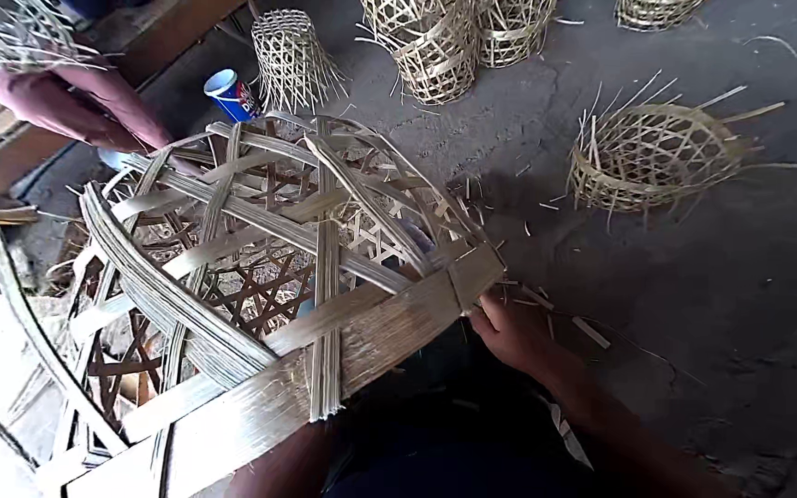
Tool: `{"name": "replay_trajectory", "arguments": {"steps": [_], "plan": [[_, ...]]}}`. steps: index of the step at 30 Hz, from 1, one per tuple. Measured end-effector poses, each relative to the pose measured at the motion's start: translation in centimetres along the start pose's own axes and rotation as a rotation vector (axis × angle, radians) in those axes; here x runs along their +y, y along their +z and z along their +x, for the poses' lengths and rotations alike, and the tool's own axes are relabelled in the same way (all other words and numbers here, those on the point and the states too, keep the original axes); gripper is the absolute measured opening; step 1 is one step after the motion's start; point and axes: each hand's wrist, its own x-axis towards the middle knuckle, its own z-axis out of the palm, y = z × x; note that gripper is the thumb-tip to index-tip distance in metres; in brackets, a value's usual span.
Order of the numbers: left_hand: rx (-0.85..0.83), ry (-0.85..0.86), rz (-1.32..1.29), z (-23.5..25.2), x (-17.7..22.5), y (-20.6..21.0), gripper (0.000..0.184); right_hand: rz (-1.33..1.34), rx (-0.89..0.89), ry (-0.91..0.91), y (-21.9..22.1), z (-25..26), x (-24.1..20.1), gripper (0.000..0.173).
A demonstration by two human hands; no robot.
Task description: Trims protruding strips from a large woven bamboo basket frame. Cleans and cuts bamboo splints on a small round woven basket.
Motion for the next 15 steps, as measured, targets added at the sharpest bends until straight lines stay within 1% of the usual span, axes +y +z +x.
{"name": "replay_trajectory", "arguments": {"steps": [1, 2, 4, 6, 8, 10, 12, 15], "plan": [[-0.128, 0.111, -0.042, 2.5, -1.7, -1.4, 0.014, -0.009, 0.003, 0.000, 0.1, 0.0, -0.1, 0.045], [-0.212, 0.182, -0.103, 5.0, -3.2, -2.4, 0.014, -0.022, 0.009, 0.003, 0.2, 0.0, -0.2, 0.044], [-0.312, 0.190, -0.122, 8.5, -4.9, -4.1, 0.016, -0.040, 0.015, 0.008, 0.5, 0.3, -0.1, 0.045], [-0.296, 0.171, -0.098, 8.5, -4.7, -4.3, 0.018, -0.041, 0.030, -0.002, 1.0, 1.1, 0.1, 0.045], [-0.266, 0.186, -0.100, 7.3, -4.5, -3.9, 0.016, -0.053, 0.008, 0.014, 0.7, 1.9, -0.8, 0.043], [-0.317, 0.214, -0.158, 8.9, -5.6, -4.5, 0.014, -0.077, -0.014, 0.033, 0.5, 3.2, -1.8, 0.037], [-0.383, 0.218, -0.202, 11.0, -6.1, -5.2, 0.015, -0.111, -0.023, 0.022, 0.6, 4.5, -2.2, 0.037], [-0.412, 0.213, -0.196, 11.8, -6.0, -5.6, 0.016, -0.133, -0.037, 0.014, 0.7, 5.5, -2.7, 0.037]]}}
